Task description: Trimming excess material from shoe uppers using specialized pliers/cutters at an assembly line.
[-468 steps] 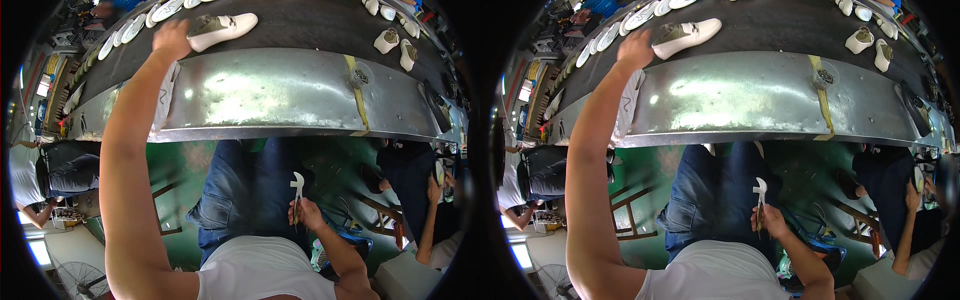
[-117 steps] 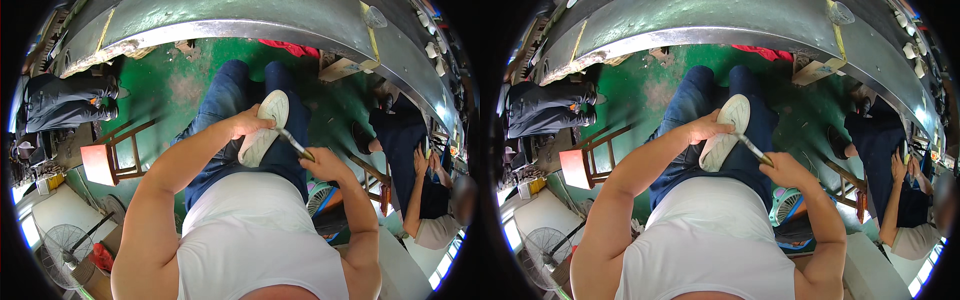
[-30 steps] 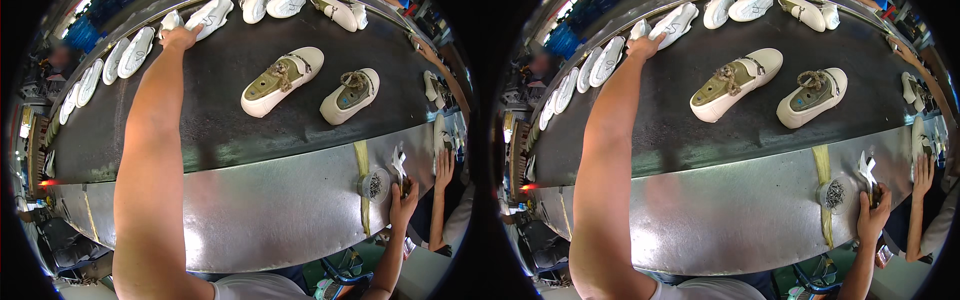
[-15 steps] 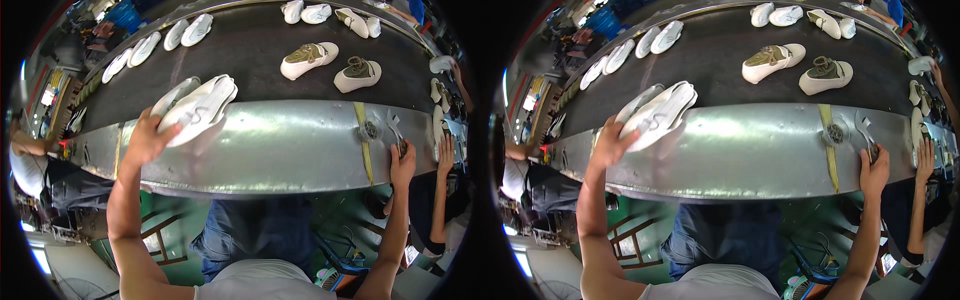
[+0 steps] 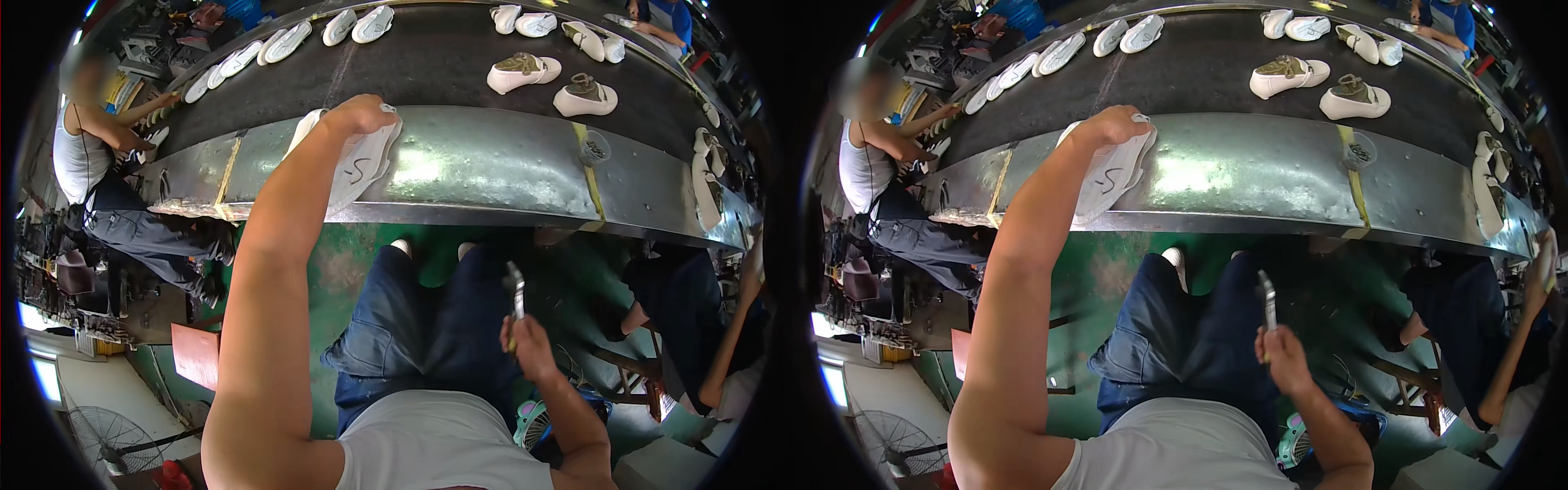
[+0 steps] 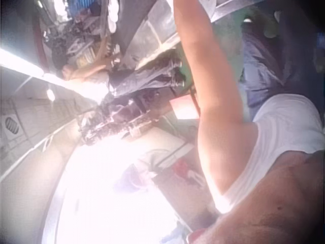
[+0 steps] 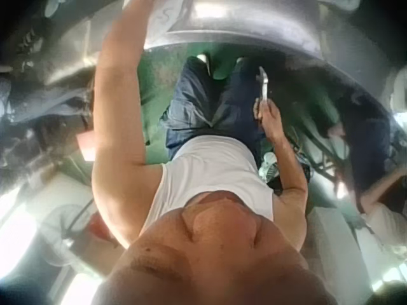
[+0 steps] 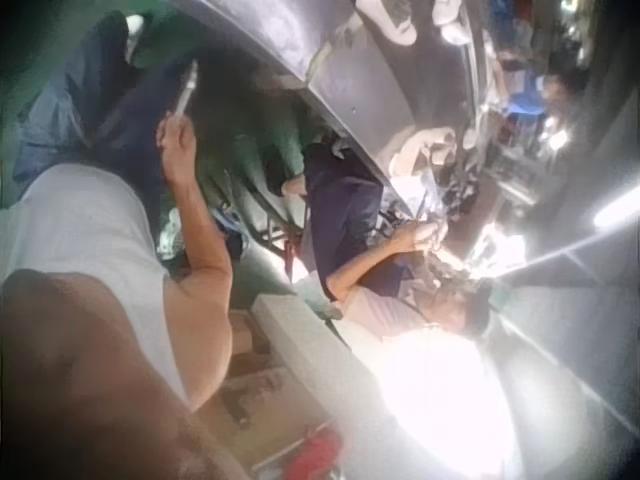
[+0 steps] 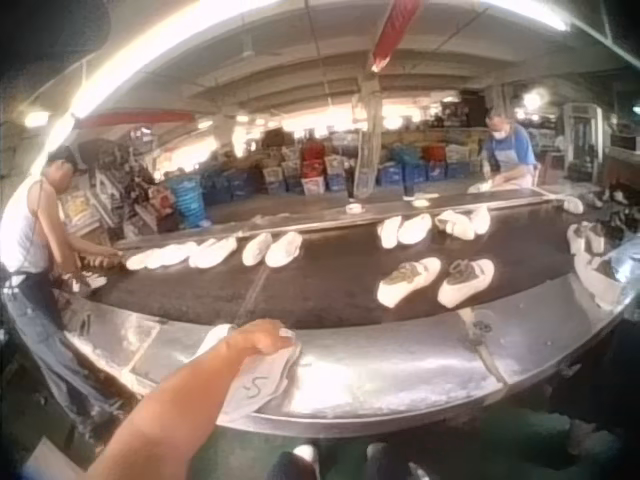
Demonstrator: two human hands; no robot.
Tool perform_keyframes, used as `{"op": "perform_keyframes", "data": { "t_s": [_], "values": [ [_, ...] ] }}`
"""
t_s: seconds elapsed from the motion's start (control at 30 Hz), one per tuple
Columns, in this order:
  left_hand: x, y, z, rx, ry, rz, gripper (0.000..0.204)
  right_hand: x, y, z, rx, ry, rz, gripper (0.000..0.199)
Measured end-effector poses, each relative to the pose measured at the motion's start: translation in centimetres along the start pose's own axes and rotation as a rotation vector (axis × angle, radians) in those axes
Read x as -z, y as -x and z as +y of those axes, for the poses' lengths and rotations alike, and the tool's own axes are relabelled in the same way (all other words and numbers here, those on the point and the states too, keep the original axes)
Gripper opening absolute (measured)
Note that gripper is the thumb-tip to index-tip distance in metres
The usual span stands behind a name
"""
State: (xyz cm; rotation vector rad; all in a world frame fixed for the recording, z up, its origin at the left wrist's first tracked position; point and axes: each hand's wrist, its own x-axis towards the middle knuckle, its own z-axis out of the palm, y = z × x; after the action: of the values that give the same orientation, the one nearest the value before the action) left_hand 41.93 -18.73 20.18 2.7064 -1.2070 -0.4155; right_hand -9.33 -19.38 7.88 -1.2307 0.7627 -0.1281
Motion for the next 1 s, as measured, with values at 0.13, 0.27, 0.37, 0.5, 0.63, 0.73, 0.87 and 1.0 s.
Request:
{"op": "perform_keyframes", "data": {
  "t_s": [0.13, 0.27, 0.37, 0.5, 0.63, 0.73, 0.87, 1.0],
  "values": [
    [-0.1, 6.5, 4.0, 0.051, 0.882, -0.17, 0.061, -0.7, 3.2, 0.9, 0.028, 0.034, -0.076, 0.022],
    [-9.9, 19.8, 5.2, -0.241, 1.04, 0.173, 0.049, -1.3, 5.4, 0.0, 0.156, 0.432, -0.092, 0.027],
    [-19.6, 27.1, 7.2, -0.25, 1.569, 0.058, 0.057, -1.7, 5.7, -0.4, 0.045, 0.442, -0.14, 0.026],
    [-25.9, 28.3, 5.9, -0.263, 1.343, 0.097, 0.057, -2.4, 5.3, -0.4, 0.012, 0.539, -0.305, 0.026],
    [-25.2, 28.8, 5.3, -0.289, 1.32, -0.016, 0.053, -4.0, 3.6, 0.1, -0.086, 0.335, -0.389, 0.032],
    [-25.4, 28.4, 4.1, -0.337, 1.208, -0.062, 0.052, -4.4, 2.2, 1.3, -0.103, 0.329, -0.411, 0.032],
    [-24.8, 28.4, 3.7, -0.347, 1.333, -0.169, 0.053, -4.9, 1.1, 1.2, -0.014, 0.202, -0.461, 0.032],
    [-25.2, 27.5, 3.3, -0.359, 1.178, -0.136, 0.052, -5.8, 0.1, -1.6, -0.153, -0.017, -0.399, 0.027]
  ]
}}
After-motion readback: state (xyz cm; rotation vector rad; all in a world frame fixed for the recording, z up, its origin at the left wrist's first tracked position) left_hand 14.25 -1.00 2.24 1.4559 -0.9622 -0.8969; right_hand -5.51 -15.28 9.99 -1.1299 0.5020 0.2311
